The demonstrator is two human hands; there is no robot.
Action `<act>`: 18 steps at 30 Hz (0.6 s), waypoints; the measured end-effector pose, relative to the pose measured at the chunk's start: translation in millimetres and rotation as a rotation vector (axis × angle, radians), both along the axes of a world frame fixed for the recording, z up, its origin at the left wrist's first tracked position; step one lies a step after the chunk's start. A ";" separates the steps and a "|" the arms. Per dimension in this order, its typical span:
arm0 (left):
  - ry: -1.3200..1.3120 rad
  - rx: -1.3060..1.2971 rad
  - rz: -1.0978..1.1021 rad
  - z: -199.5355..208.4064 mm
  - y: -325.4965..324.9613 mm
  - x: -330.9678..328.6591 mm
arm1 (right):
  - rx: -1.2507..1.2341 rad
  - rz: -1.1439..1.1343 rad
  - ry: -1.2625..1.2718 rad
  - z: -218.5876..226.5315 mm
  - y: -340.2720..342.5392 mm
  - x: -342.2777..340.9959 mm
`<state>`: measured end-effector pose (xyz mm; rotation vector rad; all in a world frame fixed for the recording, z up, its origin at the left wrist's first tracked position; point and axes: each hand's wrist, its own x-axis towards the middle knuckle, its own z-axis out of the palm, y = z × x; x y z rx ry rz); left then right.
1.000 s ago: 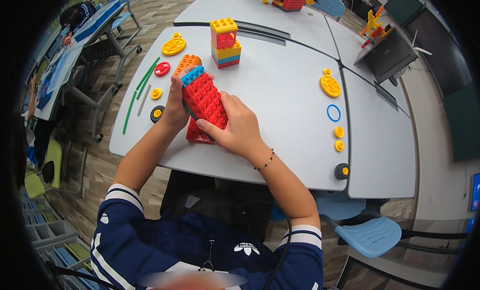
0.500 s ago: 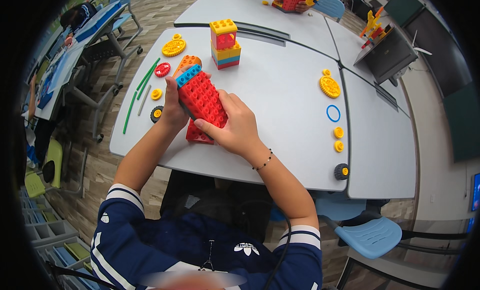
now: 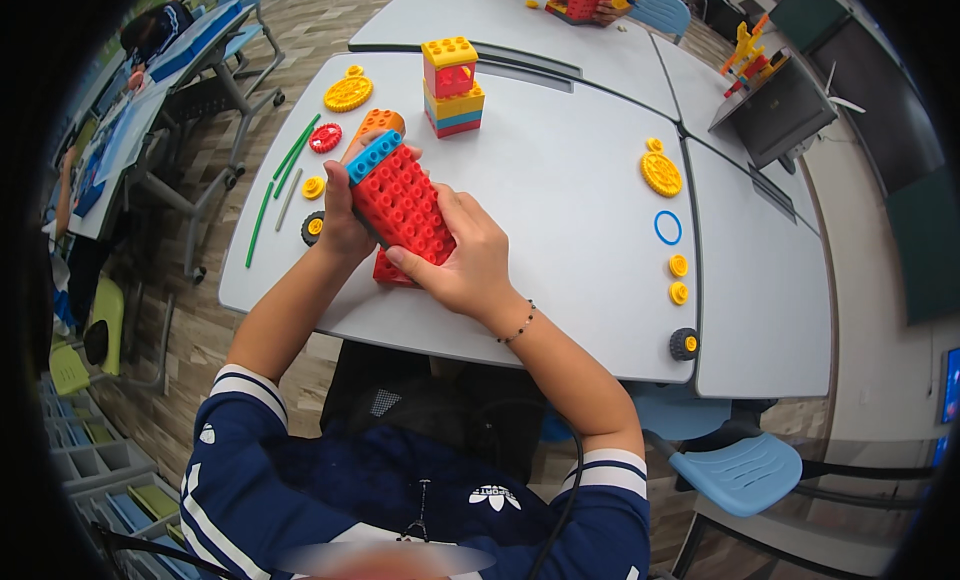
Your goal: The person assembles a toy vehicle using colorful building blocks, then disassembles it into individual pieces. They handle wheels, rods, and various block shapes, placing them on the table.
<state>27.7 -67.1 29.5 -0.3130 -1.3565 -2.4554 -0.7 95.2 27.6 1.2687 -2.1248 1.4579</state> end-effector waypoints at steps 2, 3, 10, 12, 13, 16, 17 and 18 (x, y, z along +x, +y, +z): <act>-0.001 -0.010 -0.002 0.2 -0.4 0.2 | 0.013 0.019 -0.027 1.6 0.6 -0.7; -0.007 -0.005 -0.004 0.6 -0.3 0.3 | 0.019 0.028 -0.040 3.1 1.5 -1.1; -0.056 -0.073 0.115 3.9 1.2 2.0 | 0.195 0.076 -0.247 15.6 9.0 -3.4; -0.082 -0.081 0.147 3.0 -1.3 0.7 | 0.205 0.072 -0.228 15.5 9.2 -6.2; -0.133 -0.101 0.117 3.1 -5.3 0.1 | 0.214 0.090 -0.226 14.6 10.1 -6.4; -0.201 -0.105 0.073 3.9 -13.5 -3.5 | 0.228 0.168 -0.272 13.2 10.8 -10.0; -0.174 -0.070 0.091 3.3 -11.9 -3.8 | 0.233 0.204 -0.344 13.3 10.6 -10.9; -0.149 -0.039 0.109 3.4 -10.6 -3.9 | 0.239 0.233 -0.435 13.7 10.5 -11.5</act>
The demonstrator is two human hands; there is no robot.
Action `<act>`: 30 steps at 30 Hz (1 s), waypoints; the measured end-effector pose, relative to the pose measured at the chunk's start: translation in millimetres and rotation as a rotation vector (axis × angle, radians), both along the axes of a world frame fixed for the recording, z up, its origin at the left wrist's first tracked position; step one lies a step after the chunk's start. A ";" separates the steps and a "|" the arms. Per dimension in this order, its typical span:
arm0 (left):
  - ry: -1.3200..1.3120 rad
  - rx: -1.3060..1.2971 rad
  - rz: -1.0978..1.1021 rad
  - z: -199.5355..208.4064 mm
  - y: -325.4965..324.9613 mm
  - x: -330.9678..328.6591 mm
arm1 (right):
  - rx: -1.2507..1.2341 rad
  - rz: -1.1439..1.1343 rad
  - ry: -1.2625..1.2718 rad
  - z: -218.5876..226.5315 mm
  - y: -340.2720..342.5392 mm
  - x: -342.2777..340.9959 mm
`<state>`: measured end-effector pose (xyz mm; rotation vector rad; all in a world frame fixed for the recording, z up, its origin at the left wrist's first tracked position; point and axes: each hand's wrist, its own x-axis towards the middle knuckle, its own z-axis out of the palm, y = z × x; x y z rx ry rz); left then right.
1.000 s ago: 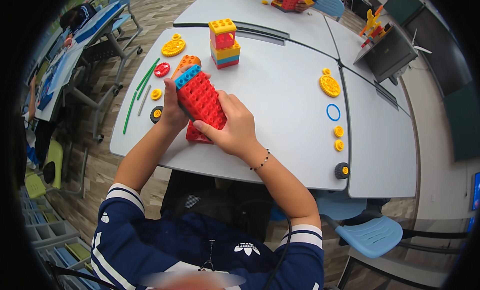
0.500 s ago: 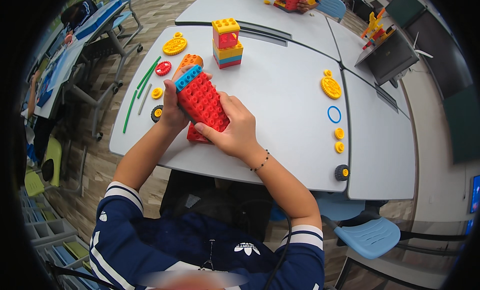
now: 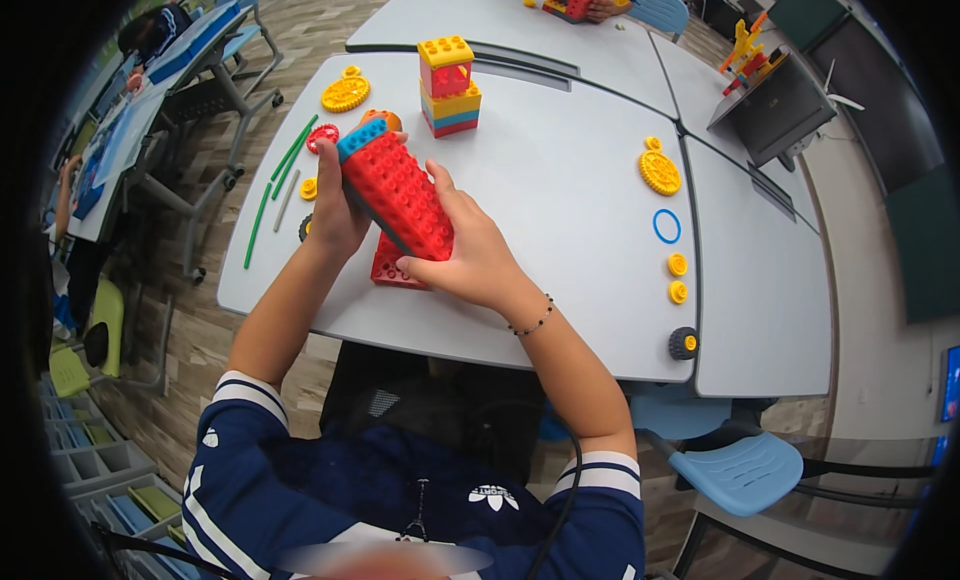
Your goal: The person assembles a toy vehicle using colorful building blocks, then disassembles it into individual pieces. They handle wheels, rods, and various block shapes, placing them on the table.
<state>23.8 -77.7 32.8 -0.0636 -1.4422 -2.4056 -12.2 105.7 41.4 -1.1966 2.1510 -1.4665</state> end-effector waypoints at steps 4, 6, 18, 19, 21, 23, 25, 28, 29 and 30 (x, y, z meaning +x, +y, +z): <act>0.097 -0.109 -0.008 4.8 3.5 0.2 | -0.223 0.061 -0.371 3.4 1.8 -1.5; 0.110 -0.159 -0.005 7.7 2.9 0.5 | -0.245 0.092 -0.489 5.6 5.6 -5.0; 0.363 -1.161 0.420 14.0 -7.1 4.2 | -0.462 0.318 -1.099 2.7 10.5 -9.7; 0.368 -1.212 0.395 13.7 -4.0 4.5 | -0.421 0.283 -1.084 3.0 10.5 -8.9; 0.345 -1.311 0.362 13.6 -0.2 4.2 | -0.350 0.283 -1.082 3.8 10.9 -8.5; 0.298 -1.308 0.326 14.9 -1.2 6.0 | -0.263 0.285 -1.018 5.2 11.8 -9.0; 0.279 -1.329 0.284 16.3 -2.9 8.4 | -0.183 0.308 -0.907 6.9 12.5 -9.2; 0.284 -1.378 0.241 17.8 -2.3 10.0 | -0.057 0.222 -0.755 9.3 11.9 -9.5; 0.277 -1.395 0.241 18.1 -1.7 11.2 | -0.062 0.232 -0.744 10.1 12.1 -9.0; 0.270 -1.413 0.242 18.5 -1.0 11.8 | -0.056 0.224 -0.735 10.7 12.2 -8.5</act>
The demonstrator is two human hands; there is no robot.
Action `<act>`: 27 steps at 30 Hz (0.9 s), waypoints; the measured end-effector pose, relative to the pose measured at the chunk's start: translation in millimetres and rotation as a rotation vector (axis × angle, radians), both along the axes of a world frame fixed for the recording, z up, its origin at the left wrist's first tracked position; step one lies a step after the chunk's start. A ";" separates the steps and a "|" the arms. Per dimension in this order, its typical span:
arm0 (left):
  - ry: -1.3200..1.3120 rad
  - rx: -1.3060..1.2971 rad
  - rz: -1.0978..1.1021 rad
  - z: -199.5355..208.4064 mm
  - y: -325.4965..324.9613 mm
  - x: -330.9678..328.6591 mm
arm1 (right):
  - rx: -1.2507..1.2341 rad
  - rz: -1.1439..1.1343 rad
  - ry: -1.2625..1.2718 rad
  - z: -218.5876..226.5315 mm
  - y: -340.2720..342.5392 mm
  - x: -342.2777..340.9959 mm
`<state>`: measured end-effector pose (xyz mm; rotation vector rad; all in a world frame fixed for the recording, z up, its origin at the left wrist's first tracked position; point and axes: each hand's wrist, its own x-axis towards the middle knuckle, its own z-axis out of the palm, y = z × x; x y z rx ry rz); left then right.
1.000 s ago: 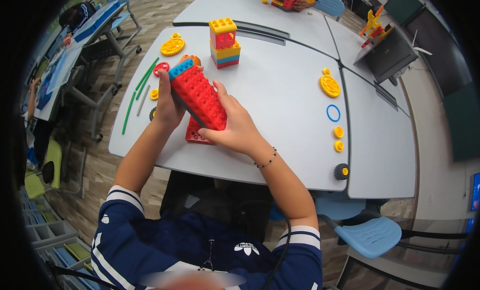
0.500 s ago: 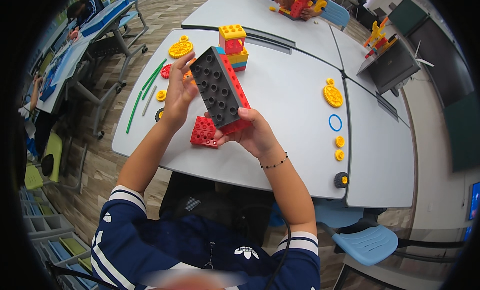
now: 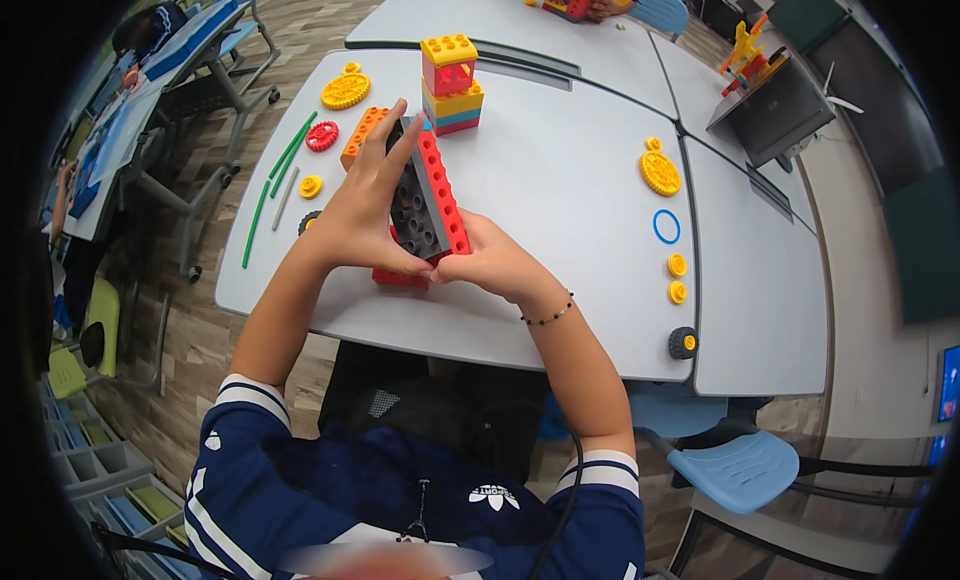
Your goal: The person assembles a toy vehicle using colorful building blocks, then disassembles it into individual pieces. They handle wheels, rods, and various block shapes, placing them on the table.
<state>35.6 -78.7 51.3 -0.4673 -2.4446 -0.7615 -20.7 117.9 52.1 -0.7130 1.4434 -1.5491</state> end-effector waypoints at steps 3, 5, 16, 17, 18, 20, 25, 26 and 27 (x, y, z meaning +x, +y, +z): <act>0.023 -0.025 -0.009 1.1 1.1 0.3 | 0.047 -0.030 0.058 1.5 -0.3 0.6; 0.018 0.013 -0.009 0.6 2.9 -0.1 | 0.076 -0.046 0.097 1.8 -1.0 1.1; 0.046 0.113 -0.053 -1.6 1.5 -3.6 | 0.039 -0.071 0.106 4.8 3.0 -2.4; 0.045 0.119 -0.056 -1.5 1.5 -4.0 | 0.048 -0.064 0.115 4.6 3.3 -3.5; 0.045 0.124 -0.059 -1.2 1.3 -4.1 | 0.059 -0.060 0.127 4.4 3.5 -4.9; 0.073 0.108 -0.066 -0.7 0.3 -3.4 | 0.038 -0.081 0.097 4.5 6.2 -7.7; 0.117 0.251 -0.079 -0.4 -10.0 -4.2 | 0.000 -0.231 0.043 11.6 24.4 -30.3; 0.124 0.290 -0.081 -2.1 -10.9 -5.3 | 0.001 -0.300 0.053 11.8 27.6 -35.0; 0.137 0.327 -0.079 -3.9 -11.7 -7.1 | 0.032 -0.396 0.153 10.2 29.9 -37.9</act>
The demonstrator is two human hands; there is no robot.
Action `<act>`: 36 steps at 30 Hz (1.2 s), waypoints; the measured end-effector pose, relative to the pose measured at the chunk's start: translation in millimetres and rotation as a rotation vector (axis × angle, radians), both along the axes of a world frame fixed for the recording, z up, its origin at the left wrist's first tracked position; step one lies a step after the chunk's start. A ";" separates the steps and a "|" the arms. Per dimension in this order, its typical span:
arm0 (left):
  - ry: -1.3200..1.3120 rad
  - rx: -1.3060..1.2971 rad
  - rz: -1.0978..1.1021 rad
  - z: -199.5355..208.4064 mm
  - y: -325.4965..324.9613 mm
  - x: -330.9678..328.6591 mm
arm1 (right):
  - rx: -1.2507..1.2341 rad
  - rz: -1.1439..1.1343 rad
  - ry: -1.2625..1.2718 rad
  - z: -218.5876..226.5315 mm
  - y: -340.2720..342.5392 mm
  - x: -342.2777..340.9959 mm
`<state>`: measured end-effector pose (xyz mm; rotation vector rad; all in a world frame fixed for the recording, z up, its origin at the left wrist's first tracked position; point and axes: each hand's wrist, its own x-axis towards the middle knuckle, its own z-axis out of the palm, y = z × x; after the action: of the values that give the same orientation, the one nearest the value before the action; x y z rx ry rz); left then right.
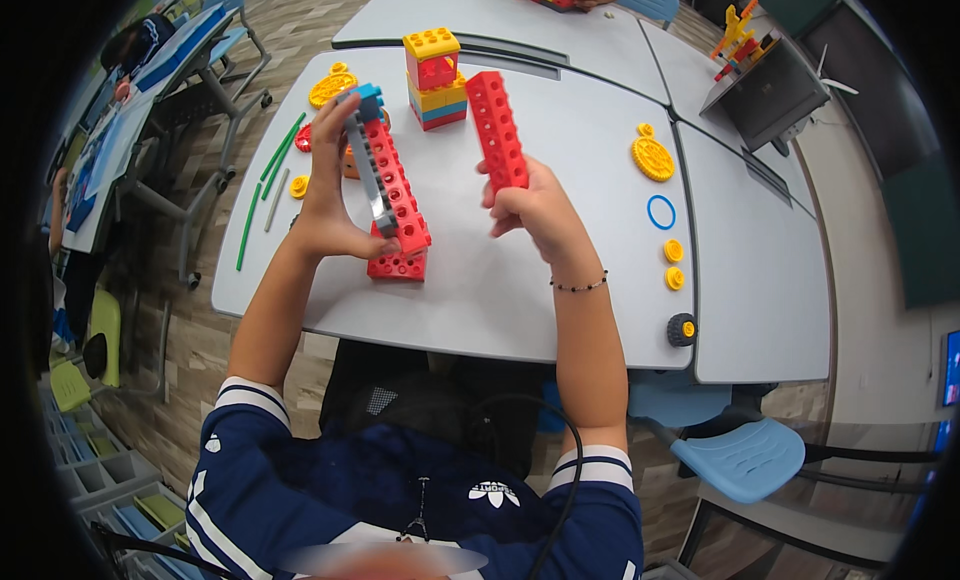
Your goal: The person assembles a toy vehicle using colorful building blocks, then disassembles it into individual pieces. They handle wheels, rods, and various block shapes, placing them on the table.
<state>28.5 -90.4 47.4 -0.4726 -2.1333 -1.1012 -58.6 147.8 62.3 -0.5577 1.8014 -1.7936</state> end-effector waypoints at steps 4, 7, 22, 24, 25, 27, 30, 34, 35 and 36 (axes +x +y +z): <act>-0.021 0.153 -0.016 -8.5 -0.8 -2.9 | 0.655 -0.249 0.501 -14.7 -3.7 -7.1; -0.005 0.160 0.014 -11.7 -1.1 -3.4 | 0.988 -0.296 0.717 -29.9 -15.3 -4.2; 0.101 0.019 0.241 -8.5 11.5 -0.6 | 0.442 0.002 1.001 -0.7 -12.9 24.9; 0.125 -0.022 0.239 -9.3 15.1 0.7 | 0.267 0.113 0.776 -4.6 -17.3 35.0; 0.139 -0.037 0.211 -10.0 17.5 0.3 | 0.259 0.087 0.834 -8.5 -23.3 37.1; 0.152 -0.068 0.186 -11.3 20.4 1.0 | 0.179 0.059 0.991 -17.8 -33.6 42.1; 0.140 -0.085 0.186 -13.0 23.1 1.4 | 0.110 0.053 0.939 -24.6 -33.7 42.7; 0.139 -0.075 0.181 -13.2 21.1 1.4 | 0.033 0.092 0.953 -21.8 -31.2 40.8; 0.143 -0.087 0.189 -13.2 20.5 1.5 | 0.048 0.128 0.914 -20.0 -30.5 40.4; 0.138 -0.080 0.168 -13.0 19.8 1.3 | 0.063 0.163 0.874 -17.8 -29.2 39.7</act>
<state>29.8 -70.6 34.4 -0.3870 -2.0597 -0.8680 -18.9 118.6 44.5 -1.5905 2.2331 -1.4632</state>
